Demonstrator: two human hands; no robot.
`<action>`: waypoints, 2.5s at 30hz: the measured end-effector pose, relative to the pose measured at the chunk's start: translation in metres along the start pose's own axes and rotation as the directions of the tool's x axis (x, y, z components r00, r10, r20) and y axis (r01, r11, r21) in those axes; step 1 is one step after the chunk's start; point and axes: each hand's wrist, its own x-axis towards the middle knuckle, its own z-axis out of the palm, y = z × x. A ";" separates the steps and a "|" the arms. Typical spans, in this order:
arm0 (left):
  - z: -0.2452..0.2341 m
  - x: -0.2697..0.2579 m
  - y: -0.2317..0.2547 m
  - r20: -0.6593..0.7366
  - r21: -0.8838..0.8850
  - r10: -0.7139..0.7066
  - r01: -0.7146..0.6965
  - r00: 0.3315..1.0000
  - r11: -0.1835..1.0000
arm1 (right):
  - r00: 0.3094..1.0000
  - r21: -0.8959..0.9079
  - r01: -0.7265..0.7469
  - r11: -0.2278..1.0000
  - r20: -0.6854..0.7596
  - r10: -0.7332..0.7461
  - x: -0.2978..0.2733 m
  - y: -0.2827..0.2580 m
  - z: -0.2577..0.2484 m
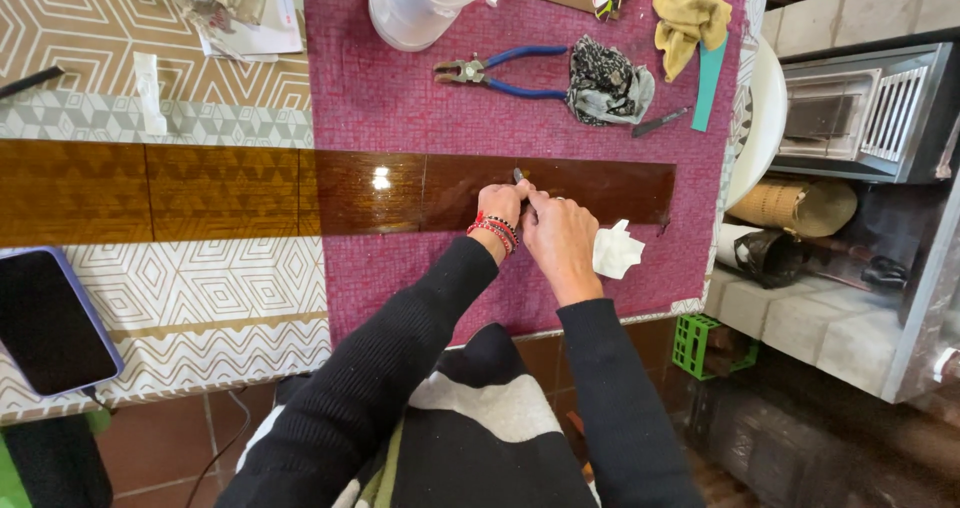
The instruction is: Marking and scoring a long strip of translucent brown glass with a marker and glass cutter.
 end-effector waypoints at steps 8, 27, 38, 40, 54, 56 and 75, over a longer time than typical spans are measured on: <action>-0.007 0.002 -0.012 0.011 0.005 -0.015 0.015 1.000 1.000 | 0.999 -0.011 -0.006 1.000 0.035 0.006 -0.005 -0.001 0.000; -0.014 -0.017 -0.012 0.035 0.009 -0.010 0.009 0.999 1.000 | 1.000 0.022 -0.019 1.000 0.009 0.019 -0.026 0.000 0.009; -0.029 -0.007 -0.033 0.040 0.036 -0.011 0.009 0.999 0.999 | 1.000 -0.023 -0.027 0.999 -0.002 0.027 -0.040 0.002 0.020; -0.033 -0.003 -0.040 0.042 0.062 -0.001 -0.001 0.999 0.998 | 0.999 0.004 -0.037 0.999 -0.001 0.037 -0.040 -0.001 0.016; -0.043 -0.011 -0.051 0.040 0.147 0.018 -0.024 0.999 0.989 | 0.998 0.009 -0.044 0.999 0.042 0.044 -0.057 -0.002 0.019; -0.043 -0.020 -0.046 0.059 0.151 0.032 -0.041 0.998 0.988 | 0.999 0.012 -0.045 0.999 0.026 0.045 -0.060 -0.004 0.017; -0.056 -0.040 -0.059 0.079 0.158 0.083 -0.094 0.993 0.983 | 0.999 0.015 -0.043 0.999 0.021 0.042 -0.082 -0.004 0.019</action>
